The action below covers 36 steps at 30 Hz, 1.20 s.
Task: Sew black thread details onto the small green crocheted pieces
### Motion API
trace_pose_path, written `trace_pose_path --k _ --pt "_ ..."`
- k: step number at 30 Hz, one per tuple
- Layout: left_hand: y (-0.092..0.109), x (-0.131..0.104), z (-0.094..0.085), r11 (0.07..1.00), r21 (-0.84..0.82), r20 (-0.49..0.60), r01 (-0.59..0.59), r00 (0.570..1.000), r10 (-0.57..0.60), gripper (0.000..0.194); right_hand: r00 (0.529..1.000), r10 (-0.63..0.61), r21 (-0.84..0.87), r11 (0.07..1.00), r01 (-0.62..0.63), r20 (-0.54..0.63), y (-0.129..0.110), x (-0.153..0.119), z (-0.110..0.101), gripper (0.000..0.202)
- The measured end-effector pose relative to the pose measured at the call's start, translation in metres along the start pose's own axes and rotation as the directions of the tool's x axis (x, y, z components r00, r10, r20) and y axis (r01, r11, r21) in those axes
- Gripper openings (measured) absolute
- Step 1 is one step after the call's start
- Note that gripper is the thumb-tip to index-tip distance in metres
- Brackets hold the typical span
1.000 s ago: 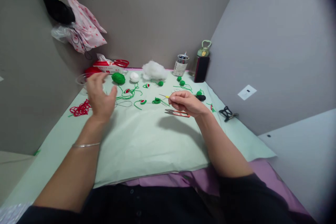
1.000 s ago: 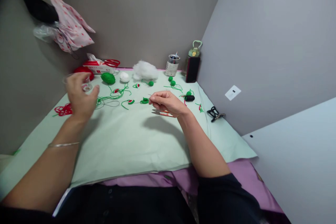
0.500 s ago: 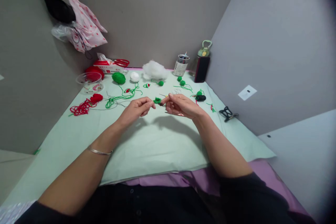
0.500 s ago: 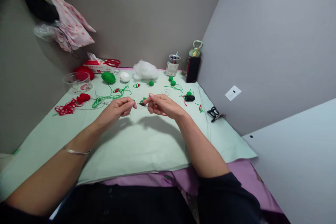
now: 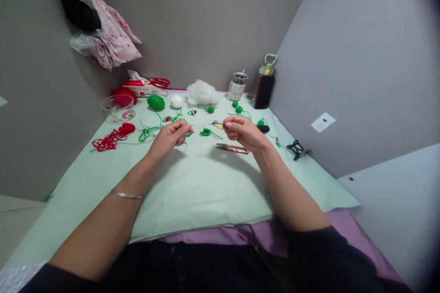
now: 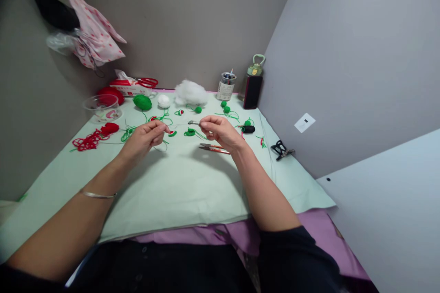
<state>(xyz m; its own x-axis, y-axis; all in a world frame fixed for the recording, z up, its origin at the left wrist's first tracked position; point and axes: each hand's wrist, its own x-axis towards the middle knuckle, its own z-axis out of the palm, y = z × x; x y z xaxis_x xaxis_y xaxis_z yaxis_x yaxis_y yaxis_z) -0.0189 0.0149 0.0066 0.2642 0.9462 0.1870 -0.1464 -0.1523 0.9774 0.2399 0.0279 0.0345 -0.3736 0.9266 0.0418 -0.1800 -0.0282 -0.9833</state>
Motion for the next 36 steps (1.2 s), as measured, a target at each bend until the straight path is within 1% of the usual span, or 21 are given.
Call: trace_pose_path --k 2,5,9,12,15,17,20,22,25,27,30,34,36 --pt "-0.001 0.002 -0.004 1.000 0.000 -0.023 -0.005 1.000 0.005 0.025 0.999 -0.040 0.099 0.994 0.043 -0.033 -0.003 0.000 -0.004 0.025" --pt "0.000 0.003 -0.008 1.000 -0.004 -0.073 -0.018 0.997 0.017 0.023 0.992 -0.108 0.183 0.976 0.118 -0.062 -0.007 0.000 -0.008 0.027" --pt "0.004 0.005 -0.014 0.999 -0.029 -0.181 -0.043 0.983 0.037 0.018 0.984 -0.156 0.226 0.959 0.170 -0.081 -0.009 0.001 -0.012 0.031" --pt "0.008 0.006 -0.020 0.995 -0.067 -0.268 -0.071 0.962 0.051 0.016 0.975 -0.179 0.235 0.950 0.206 -0.132 -0.010 0.002 -0.015 0.029" --pt "0.009 0.008 -0.029 0.990 -0.098 -0.331 -0.097 0.942 0.059 0.014 0.954 -0.207 0.217 0.943 0.254 -0.218 -0.012 0.001 -0.018 0.025" --pt "0.009 0.010 -0.034 0.987 -0.114 -0.362 -0.109 0.930 0.061 0.014 0.943 -0.224 0.209 0.938 0.277 -0.245 -0.014 -0.001 -0.020 0.025" --pt "0.007 0.011 -0.042 0.985 -0.124 -0.401 -0.117 0.914 0.058 0.014 0.937 -0.250 0.211 0.929 0.304 -0.245 -0.015 -0.004 -0.021 0.030" --pt "0.007 0.011 -0.045 0.985 -0.122 -0.423 -0.123 0.904 0.061 0.013 0.931 -0.266 0.173 0.934 0.314 -0.250 -0.015 -0.006 -0.021 0.032" --pt "0.008 0.011 -0.049 0.984 -0.123 -0.448 -0.132 0.892 0.063 0.014 0.925 -0.300 0.104 0.938 0.331 -0.235 -0.016 -0.008 -0.021 0.028" --pt "0.008 0.012 -0.052 0.983 -0.126 -0.455 -0.133 0.889 0.062 0.014 0.921 -0.320 0.093 0.933 0.347 -0.222 -0.018 -0.010 -0.023 0.024" --pt "0.007 0.013 -0.056 0.981 -0.124 -0.466 -0.148 0.882 0.074 0.014 0.907 -0.341 0.066 0.928 0.367 -0.246 -0.025 -0.014 -0.031 0.021" --pt "0.006 0.013 -0.060 0.979 -0.115 -0.491 -0.171 0.866 0.094 0.016 0.869 -0.398 -0.037 0.913 0.406 -0.293 -0.036 -0.023 -0.048 0.027" --pt "0.007 0.013 -0.060 0.981 -0.104 -0.497 -0.164 0.863 0.092 0.017 0.849 -0.445 -0.038 0.890 0.453 -0.285 -0.040 -0.025 -0.057 0.035"
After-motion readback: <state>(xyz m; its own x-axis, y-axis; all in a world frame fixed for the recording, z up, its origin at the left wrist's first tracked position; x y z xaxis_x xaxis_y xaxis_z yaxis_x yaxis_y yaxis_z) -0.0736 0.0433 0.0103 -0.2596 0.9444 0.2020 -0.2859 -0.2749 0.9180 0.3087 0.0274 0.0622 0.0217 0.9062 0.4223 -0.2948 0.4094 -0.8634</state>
